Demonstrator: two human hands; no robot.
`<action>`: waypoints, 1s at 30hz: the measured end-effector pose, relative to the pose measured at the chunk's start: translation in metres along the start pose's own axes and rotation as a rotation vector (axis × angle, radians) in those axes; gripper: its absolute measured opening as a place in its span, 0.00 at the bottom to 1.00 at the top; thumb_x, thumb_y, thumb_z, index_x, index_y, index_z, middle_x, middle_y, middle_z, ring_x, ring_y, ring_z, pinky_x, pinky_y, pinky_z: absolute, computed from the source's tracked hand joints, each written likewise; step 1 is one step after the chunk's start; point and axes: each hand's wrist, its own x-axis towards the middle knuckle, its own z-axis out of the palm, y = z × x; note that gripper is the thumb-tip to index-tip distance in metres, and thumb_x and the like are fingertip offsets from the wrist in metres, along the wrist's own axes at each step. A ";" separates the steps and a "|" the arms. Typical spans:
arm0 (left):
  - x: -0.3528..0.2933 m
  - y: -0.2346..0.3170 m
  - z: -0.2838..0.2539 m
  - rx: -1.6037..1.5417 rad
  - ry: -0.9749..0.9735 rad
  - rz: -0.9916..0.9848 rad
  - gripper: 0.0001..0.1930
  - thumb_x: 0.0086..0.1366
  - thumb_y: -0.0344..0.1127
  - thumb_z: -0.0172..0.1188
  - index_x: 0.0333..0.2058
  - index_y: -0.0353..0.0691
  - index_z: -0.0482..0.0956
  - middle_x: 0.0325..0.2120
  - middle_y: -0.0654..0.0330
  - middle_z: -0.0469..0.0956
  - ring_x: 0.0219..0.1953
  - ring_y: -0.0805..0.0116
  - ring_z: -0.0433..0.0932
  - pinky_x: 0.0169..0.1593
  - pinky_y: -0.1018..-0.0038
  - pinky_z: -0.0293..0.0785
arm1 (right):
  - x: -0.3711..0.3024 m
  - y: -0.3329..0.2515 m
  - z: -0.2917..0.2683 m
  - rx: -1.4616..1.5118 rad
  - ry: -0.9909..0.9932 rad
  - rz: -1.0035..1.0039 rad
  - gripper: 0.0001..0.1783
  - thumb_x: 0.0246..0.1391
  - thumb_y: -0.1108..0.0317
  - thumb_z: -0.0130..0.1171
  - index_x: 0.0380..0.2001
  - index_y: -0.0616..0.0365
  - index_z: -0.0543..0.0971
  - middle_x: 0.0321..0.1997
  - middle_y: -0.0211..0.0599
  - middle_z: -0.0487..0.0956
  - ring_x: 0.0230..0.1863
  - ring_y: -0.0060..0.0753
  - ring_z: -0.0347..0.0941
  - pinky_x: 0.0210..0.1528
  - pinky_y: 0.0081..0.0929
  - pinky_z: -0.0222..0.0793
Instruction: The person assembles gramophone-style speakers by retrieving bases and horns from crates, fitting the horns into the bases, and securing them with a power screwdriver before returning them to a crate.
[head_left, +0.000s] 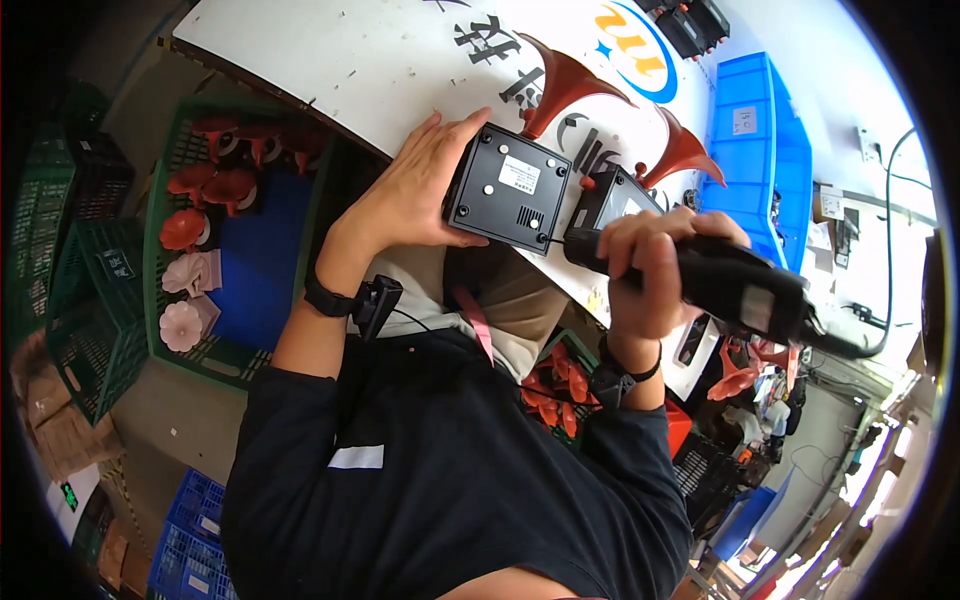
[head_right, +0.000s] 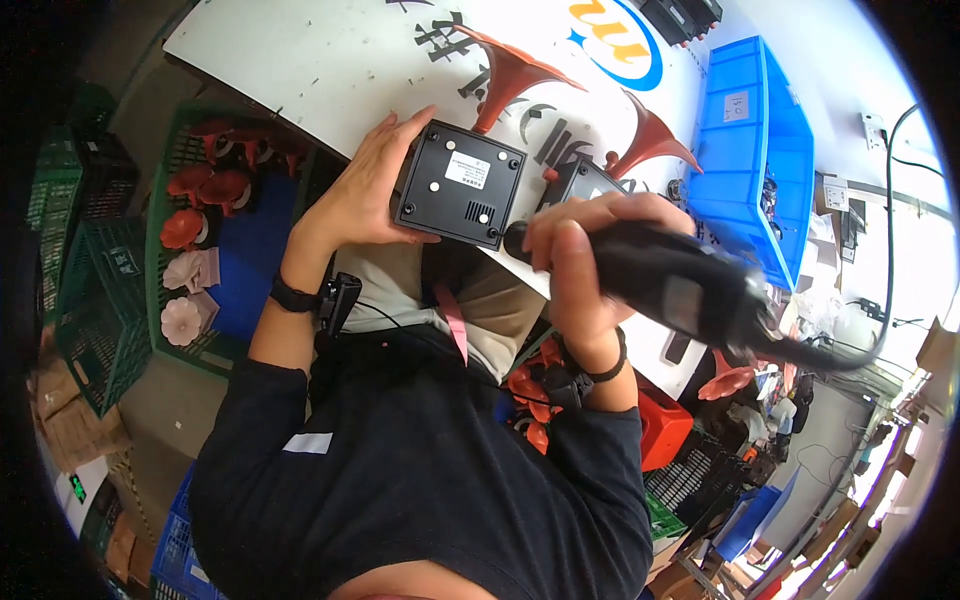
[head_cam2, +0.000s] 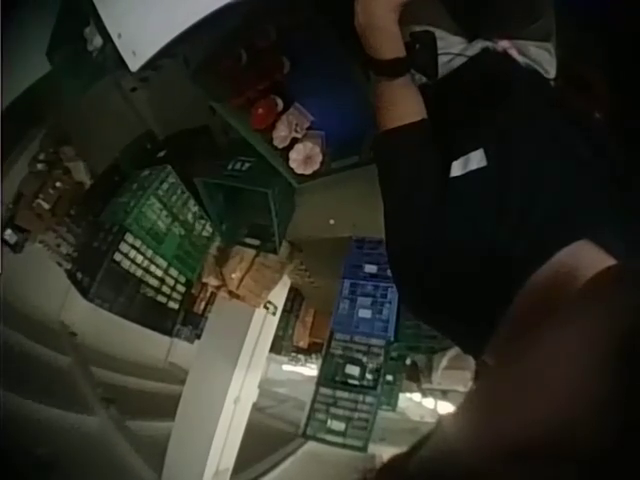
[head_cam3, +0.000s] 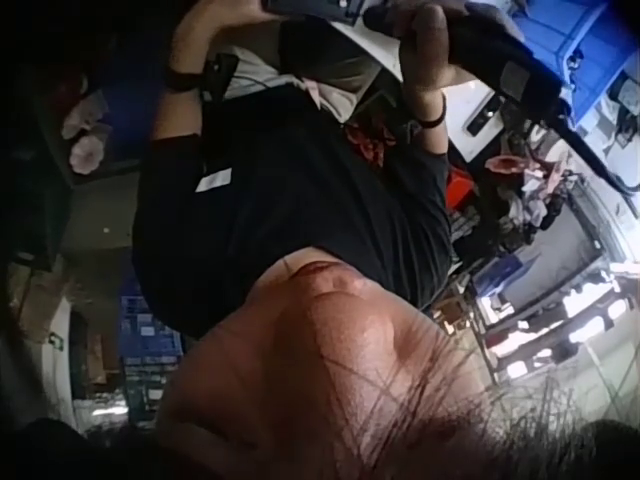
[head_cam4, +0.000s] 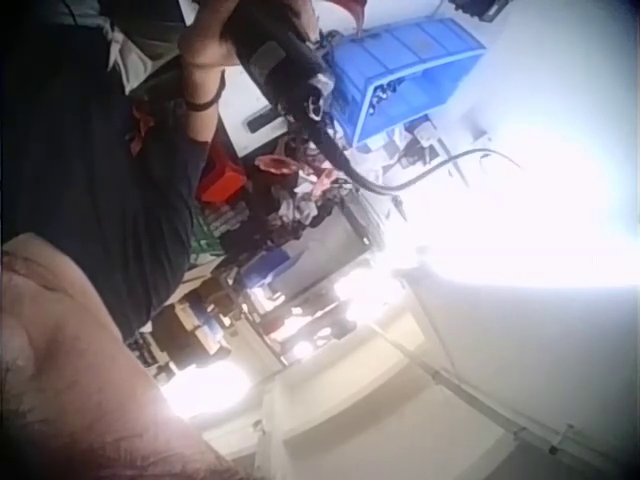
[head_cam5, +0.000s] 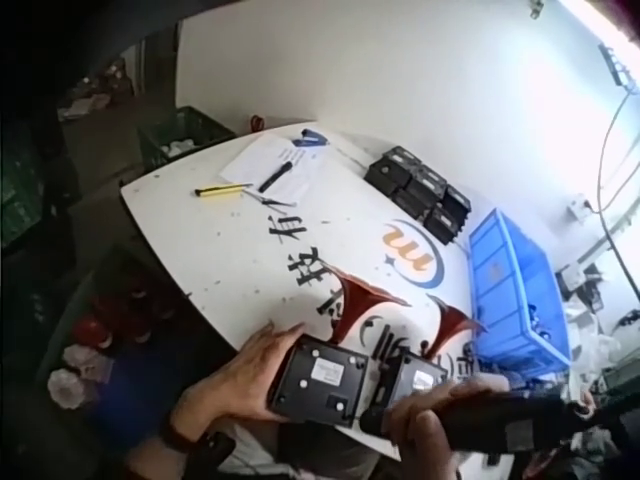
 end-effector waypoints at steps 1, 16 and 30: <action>0.000 0.000 0.000 0.001 0.002 -0.002 0.70 0.39 0.49 0.85 0.76 0.42 0.48 0.64 0.45 0.69 0.67 0.46 0.68 0.78 0.46 0.49 | -0.002 0.005 0.000 -0.012 -0.014 0.012 0.22 0.64 0.72 0.58 0.57 0.51 0.64 0.25 0.36 0.70 0.18 0.31 0.67 0.26 0.37 0.70; -0.005 -0.002 0.002 0.015 0.018 0.006 0.70 0.41 0.53 0.84 0.76 0.42 0.45 0.61 0.43 0.70 0.66 0.44 0.69 0.78 0.47 0.50 | -0.004 -0.011 0.018 0.001 0.076 -0.013 0.20 0.63 0.73 0.58 0.55 0.51 0.66 0.26 0.33 0.70 0.19 0.31 0.67 0.27 0.36 0.71; -0.005 -0.001 -0.001 0.024 0.030 -0.007 0.70 0.44 0.61 0.81 0.75 0.34 0.46 0.61 0.38 0.69 0.66 0.43 0.68 0.77 0.49 0.50 | 0.025 0.006 0.070 0.138 -0.106 -0.049 0.21 0.62 0.73 0.60 0.55 0.53 0.66 0.25 0.36 0.72 0.18 0.30 0.69 0.26 0.36 0.73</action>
